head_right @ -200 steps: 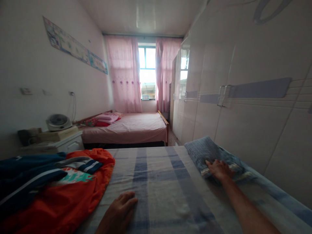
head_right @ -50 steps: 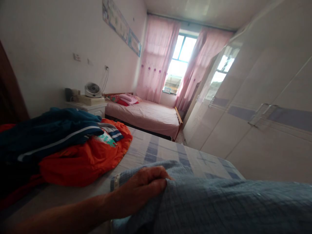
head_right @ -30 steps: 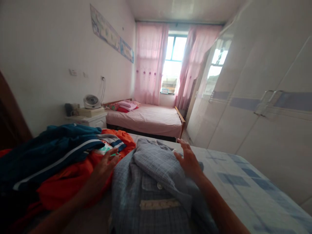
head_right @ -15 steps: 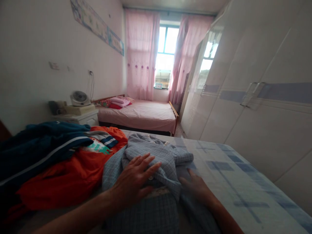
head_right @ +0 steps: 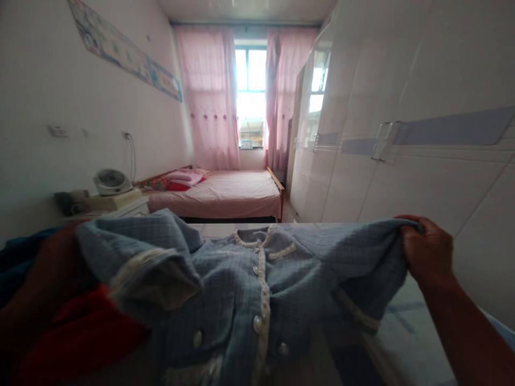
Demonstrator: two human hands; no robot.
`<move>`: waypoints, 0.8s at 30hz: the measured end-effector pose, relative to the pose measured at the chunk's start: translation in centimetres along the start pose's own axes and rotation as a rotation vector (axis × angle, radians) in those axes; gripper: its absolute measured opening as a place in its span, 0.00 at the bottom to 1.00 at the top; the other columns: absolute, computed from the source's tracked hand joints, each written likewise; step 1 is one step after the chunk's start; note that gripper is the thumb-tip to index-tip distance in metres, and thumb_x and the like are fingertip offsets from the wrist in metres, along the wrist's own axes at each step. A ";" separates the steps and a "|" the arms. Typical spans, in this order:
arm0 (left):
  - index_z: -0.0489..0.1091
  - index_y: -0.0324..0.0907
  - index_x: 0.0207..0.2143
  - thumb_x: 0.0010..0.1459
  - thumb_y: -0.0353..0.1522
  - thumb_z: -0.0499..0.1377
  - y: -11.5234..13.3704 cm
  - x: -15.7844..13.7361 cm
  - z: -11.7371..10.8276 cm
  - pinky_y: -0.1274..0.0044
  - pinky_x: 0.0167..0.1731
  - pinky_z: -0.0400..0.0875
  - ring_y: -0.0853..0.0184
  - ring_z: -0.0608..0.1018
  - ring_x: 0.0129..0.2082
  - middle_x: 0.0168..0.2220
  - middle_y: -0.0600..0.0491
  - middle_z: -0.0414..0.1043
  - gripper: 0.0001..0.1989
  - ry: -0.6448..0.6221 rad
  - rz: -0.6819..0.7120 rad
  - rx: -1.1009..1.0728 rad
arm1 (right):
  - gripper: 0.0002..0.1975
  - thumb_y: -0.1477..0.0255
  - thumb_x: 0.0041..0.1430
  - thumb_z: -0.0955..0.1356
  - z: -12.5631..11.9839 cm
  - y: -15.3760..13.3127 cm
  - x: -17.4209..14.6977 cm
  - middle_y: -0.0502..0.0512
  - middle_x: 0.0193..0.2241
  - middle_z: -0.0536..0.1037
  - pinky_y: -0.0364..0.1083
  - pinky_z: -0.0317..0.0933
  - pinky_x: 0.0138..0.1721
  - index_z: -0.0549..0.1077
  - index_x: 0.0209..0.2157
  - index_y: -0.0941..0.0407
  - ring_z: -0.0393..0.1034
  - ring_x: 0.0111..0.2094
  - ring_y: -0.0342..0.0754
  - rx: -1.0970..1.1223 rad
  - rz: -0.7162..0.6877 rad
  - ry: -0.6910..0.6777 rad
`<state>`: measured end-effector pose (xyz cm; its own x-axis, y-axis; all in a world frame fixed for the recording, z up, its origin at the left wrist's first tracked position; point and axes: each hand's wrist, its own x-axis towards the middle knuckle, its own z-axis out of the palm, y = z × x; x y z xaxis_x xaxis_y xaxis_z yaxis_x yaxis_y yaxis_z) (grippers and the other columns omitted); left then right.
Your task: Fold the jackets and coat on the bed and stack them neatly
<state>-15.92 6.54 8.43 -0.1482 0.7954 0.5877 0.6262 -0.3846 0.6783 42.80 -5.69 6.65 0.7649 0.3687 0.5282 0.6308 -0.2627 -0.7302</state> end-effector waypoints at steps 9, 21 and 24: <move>0.51 0.52 0.59 0.53 0.33 0.46 0.8 -1.9 1.1 0.62 0.57 0.56 0.53 0.61 0.58 0.60 0.58 0.53 0.29 0.184 0.270 0.337 | 0.22 0.67 0.46 0.60 2.1 9.2 0.8 0.71 0.49 0.67 0.67 0.56 0.44 0.70 0.45 0.54 0.59 0.52 0.72 -0.556 -0.162 -0.235; 0.68 0.37 0.46 0.57 0.41 0.51 -1.6 -1.8 18.6 0.73 0.46 0.66 0.58 0.74 0.47 0.45 0.41 0.73 0.21 -0.781 0.188 0.594 | 0.26 0.59 0.49 0.64 13.9 6.8 -5.3 0.64 0.50 0.72 0.53 0.58 0.50 0.71 0.48 0.59 0.65 0.52 0.59 -0.443 -0.385 -0.772; 0.67 0.40 0.46 0.53 0.44 0.55 -3.3 -1.8 18.9 0.76 0.41 0.67 0.60 0.75 0.44 0.43 0.45 0.74 0.22 -0.804 0.141 0.574 | 0.26 0.58 0.50 0.63 13.7 6.7 -5.8 0.65 0.47 0.74 0.54 0.60 0.47 0.72 0.46 0.60 0.67 0.49 0.61 -0.426 -0.396 -0.813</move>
<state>-3.24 15.24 -3.26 0.3854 0.9223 0.0287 0.9047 -0.3838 0.1848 40.82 2.67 -7.27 0.2685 0.9550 0.1264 0.9368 -0.2283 -0.2649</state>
